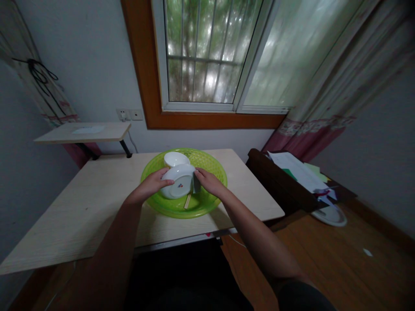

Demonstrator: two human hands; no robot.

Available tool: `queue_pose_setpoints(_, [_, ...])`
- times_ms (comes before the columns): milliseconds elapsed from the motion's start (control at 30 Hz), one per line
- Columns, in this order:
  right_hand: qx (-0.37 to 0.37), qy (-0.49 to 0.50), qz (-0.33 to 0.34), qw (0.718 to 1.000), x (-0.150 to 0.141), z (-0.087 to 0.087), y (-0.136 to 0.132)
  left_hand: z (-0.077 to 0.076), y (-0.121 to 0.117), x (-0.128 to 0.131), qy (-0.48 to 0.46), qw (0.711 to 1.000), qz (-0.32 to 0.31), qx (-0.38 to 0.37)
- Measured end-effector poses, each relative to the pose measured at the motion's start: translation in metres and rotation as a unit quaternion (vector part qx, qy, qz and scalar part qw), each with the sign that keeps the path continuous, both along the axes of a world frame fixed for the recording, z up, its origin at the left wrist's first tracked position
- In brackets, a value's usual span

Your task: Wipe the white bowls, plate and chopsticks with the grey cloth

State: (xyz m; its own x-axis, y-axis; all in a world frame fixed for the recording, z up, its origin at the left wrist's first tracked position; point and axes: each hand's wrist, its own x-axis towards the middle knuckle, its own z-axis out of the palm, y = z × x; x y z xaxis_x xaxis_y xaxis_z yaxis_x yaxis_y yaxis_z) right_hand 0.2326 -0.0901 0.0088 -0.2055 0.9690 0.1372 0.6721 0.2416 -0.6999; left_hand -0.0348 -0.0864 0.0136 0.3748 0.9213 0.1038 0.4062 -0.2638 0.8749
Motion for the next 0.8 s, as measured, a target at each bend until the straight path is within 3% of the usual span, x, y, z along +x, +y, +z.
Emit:
queue_pose_setpoints(200, [0.06,0.042,0.035,0.997,-0.017,0.001,-0.003,-0.003,0.002,0.0,-0.018,0.999,-0.016,-0.022])
queue_pose_setpoints(533, [0.191,-0.056,0.057,0.978,-0.039,0.018,-0.018,-0.007,0.004,-0.002,-0.009,1.0,-0.011,-0.009])
queue_pose_setpoints(667, [0.183,-0.03,0.059,0.981,-0.034,0.017,-0.015,-0.007,0.005,-0.002,-0.004,1.0,-0.003,-0.005])
queue_pose_setpoints(800, [0.122,0.011,0.037,0.992,-0.018,0.012,-0.005,-0.005,0.003,-0.001,-0.003,1.0,0.001,0.001])
